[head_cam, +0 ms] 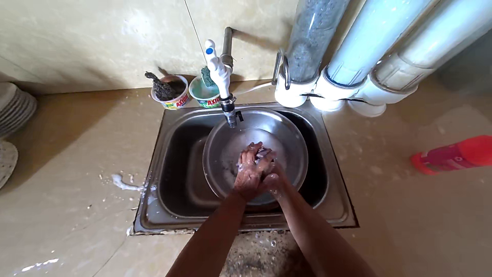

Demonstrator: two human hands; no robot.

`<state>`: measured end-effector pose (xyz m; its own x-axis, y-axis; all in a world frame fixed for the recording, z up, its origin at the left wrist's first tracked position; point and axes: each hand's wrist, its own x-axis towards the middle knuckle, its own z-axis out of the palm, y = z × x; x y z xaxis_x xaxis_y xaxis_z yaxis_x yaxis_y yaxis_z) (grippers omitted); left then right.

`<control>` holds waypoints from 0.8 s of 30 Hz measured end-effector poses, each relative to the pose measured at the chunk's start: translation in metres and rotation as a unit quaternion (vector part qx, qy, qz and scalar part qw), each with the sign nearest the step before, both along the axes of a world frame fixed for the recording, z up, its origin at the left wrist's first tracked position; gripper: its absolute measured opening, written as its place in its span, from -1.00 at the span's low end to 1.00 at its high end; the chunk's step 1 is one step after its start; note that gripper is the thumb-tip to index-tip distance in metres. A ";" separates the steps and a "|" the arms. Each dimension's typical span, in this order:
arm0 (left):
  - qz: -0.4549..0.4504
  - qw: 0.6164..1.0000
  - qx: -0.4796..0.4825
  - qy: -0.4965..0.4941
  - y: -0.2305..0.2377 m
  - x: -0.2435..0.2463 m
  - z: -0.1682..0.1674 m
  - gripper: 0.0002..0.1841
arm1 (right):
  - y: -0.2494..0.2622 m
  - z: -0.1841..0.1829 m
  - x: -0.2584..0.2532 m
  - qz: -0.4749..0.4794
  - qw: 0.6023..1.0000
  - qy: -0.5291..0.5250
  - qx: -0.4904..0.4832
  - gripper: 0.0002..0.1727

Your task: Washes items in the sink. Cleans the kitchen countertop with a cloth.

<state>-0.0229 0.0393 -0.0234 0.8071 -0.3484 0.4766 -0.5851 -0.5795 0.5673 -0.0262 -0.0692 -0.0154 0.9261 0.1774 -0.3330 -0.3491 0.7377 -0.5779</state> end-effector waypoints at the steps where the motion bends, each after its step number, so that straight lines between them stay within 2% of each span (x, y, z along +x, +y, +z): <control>1: -0.016 1.000 0.012 0.019 -0.002 0.001 0.002 -0.33 | -0.003 -0.002 -0.002 -0.010 1.000 -0.004 -0.012 -0.65; 2: -0.018 0.999 0.005 0.048 -0.005 0.001 0.004 -0.41 | -0.003 0.000 -0.003 -0.019 0.999 0.003 -0.027 -0.66; 4: 0.012 0.983 -0.010 0.181 -0.012 -0.001 0.013 -0.41 | -0.004 0.005 -0.003 -0.030 0.998 0.017 -0.058 -0.70; 5: 0.033 0.973 -0.009 0.229 -0.016 0.000 0.016 -0.37 | -0.003 0.006 -0.003 -0.031 0.998 0.034 -0.047 -0.68; 7: 0.056 0.959 0.005 0.279 -0.021 0.002 0.026 -0.42 | 0.002 0.011 -0.001 -0.048 0.994 0.096 -0.011 -0.64; 9: 0.061 0.952 0.048 0.296 -0.024 0.001 0.037 -0.51 | 0.004 0.017 0.000 -0.058 0.987 0.145 -0.028 -0.62; 12: 0.082 0.960 0.061 0.262 -0.027 0.000 0.038 -0.63 | 0.008 0.024 -0.001 -0.059 0.978 0.162 -0.116 -0.66; 13: 0.095 0.963 0.039 0.248 -0.026 0.000 0.035 -0.65 | 0.009 0.023 -0.001 -0.053 0.976 0.151 -0.149 -0.69; 18: 0.152 0.924 -0.038 0.349 -0.020 0.001 0.037 -0.64 | 0.012 0.016 0.002 -0.025 0.949 0.099 -0.299 -0.73; 21: 0.164 0.895 -0.047 0.413 -0.017 0.001 0.041 -0.61 | 0.009 0.020 0.001 0.022 0.899 0.056 -0.433 -0.61; 23: 0.146 0.904 -0.012 0.401 -0.013 -0.008 0.055 -0.58 | 0.006 0.020 -0.005 0.032 0.884 0.000 -0.466 -0.57; 24: 0.130 0.925 -0.011 0.357 -0.007 -0.017 0.061 -0.60 | 0.006 0.019 -0.010 0.031 0.892 -0.024 -0.451 -0.56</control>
